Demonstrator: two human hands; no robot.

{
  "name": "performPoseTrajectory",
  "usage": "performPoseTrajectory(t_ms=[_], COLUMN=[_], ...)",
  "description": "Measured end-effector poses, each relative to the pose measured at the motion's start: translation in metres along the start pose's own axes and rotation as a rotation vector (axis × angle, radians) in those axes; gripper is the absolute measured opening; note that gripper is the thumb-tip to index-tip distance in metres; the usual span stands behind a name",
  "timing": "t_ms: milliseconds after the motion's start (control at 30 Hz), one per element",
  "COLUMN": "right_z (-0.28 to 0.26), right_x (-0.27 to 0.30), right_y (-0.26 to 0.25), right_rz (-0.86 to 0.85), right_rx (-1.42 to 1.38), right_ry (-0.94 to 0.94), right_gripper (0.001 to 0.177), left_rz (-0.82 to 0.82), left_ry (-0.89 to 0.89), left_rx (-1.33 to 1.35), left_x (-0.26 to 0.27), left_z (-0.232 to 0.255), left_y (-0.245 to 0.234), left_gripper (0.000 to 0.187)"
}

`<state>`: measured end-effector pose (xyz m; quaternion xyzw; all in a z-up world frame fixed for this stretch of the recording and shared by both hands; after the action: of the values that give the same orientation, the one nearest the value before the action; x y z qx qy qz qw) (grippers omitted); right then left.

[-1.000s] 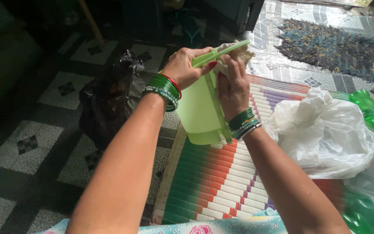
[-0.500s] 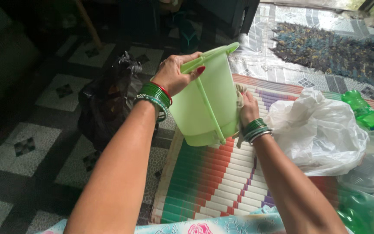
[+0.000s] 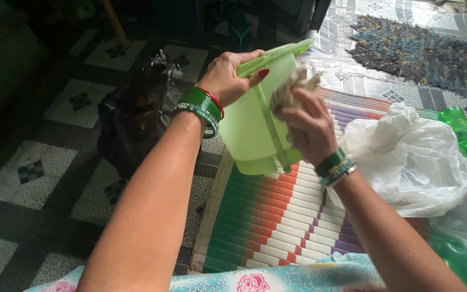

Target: The person removes a trash bag from a green bucket and wipes the interior and exterior of the bucket with a cloth.

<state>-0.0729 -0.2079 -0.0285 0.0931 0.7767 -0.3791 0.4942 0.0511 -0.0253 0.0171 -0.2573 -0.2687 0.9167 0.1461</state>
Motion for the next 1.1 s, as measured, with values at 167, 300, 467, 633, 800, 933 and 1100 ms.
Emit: performPoseTrajectory(t_ms=[167,300,467,633,800,933,1100], right_z=[-0.002,0.003,0.017,0.01,0.002,0.022,0.094], right_x=[0.037,0.042,0.003,0.007,0.044,0.024,0.0], right_y=[-0.021,-0.026,-0.008,-0.003,-0.007,0.003,0.036], right_rz=[-0.191,-0.165,-0.014,-0.005,-0.039,0.087,0.322], right_rx=[-0.019,-0.032,0.002,-0.009,0.014,-0.012,-0.57], right_ry=[-0.077,-0.121,0.003,0.058,0.092,0.159,0.636], right_gripper=[0.029,0.031,0.037,0.038,0.038,0.044,0.04], left_rz=[-0.025,-0.01,-0.073,-0.023,-0.027,-0.079,-0.08], left_ry=[-0.014,-0.053,-0.187,-0.073,-0.077,-0.165,-0.104], left_rx=[-0.008,-0.115,-0.172,-0.161,-0.14,-0.177,-0.264], left_x=[-0.006,-0.008,-0.01,-0.012,-0.014,-0.021,-0.026], left_z=[0.005,0.021,0.034,0.025,0.02,0.031,0.035], left_y=[0.004,0.007,0.015,0.011,0.012,0.024,0.029], left_gripper=[0.054,0.052,0.052,0.052,0.05,0.05,0.055])
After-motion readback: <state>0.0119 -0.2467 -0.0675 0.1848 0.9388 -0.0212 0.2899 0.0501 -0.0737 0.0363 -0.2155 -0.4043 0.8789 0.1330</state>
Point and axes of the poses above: each hand's wrist, its own x-axis away from the middle knuckle, its own y-axis out of the palm, z = x × y, the point moved 6 cm from there along -x, towards the middle knuckle, and after that the axes turned 3 degrees about z, right-handed, at the moved point
